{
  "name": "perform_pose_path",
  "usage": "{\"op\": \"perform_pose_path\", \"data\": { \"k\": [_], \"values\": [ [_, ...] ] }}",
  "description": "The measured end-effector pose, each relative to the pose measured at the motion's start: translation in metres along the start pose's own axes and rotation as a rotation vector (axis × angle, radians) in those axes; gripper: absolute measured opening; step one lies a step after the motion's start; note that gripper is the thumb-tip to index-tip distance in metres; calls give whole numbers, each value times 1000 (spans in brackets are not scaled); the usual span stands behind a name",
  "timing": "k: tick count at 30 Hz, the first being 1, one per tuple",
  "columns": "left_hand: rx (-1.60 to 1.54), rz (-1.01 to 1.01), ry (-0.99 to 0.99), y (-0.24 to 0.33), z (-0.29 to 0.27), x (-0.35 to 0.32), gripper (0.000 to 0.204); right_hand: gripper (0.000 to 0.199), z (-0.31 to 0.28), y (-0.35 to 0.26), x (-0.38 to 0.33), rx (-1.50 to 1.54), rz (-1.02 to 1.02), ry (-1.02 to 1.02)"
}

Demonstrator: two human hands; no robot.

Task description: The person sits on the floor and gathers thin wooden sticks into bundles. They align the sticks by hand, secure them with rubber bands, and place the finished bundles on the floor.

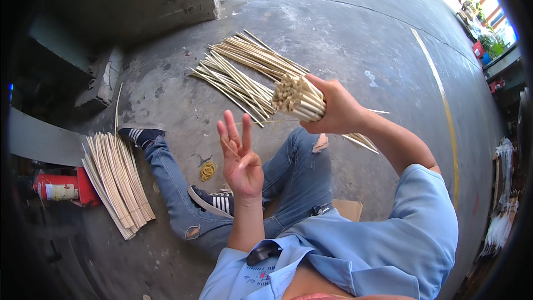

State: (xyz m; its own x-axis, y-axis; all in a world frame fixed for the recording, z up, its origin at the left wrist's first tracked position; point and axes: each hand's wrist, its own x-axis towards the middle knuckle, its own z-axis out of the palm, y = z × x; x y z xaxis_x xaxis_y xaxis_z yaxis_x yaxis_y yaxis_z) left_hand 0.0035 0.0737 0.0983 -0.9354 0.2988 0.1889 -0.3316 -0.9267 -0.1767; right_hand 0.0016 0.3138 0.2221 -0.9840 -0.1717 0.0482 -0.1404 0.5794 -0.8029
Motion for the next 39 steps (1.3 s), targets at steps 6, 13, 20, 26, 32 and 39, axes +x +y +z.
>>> {"op": "perform_pose_path", "data": {
  "k": [6,13,20,26,32,39],
  "values": [
    [577,-122,67,-12,-4,11,74,55,25,10,4,-268,32,-127],
    [1020,-278,79,-15,-14,11,84,59,41,19,3,-583,132,-416],
    [1433,-312,188,-8,-23,20,55,50,68,33,-1,-758,14,-594],
    [1336,-509,153,-9,23,29,30,40,91,44,2,-806,135,-775],
    [1408,-555,84,-10,37,-24,45,51,62,50,25,-663,251,-512],
    [1035,-858,270,37,-58,-24,96,51,45,11,16,-398,151,-647]
  ]
}}
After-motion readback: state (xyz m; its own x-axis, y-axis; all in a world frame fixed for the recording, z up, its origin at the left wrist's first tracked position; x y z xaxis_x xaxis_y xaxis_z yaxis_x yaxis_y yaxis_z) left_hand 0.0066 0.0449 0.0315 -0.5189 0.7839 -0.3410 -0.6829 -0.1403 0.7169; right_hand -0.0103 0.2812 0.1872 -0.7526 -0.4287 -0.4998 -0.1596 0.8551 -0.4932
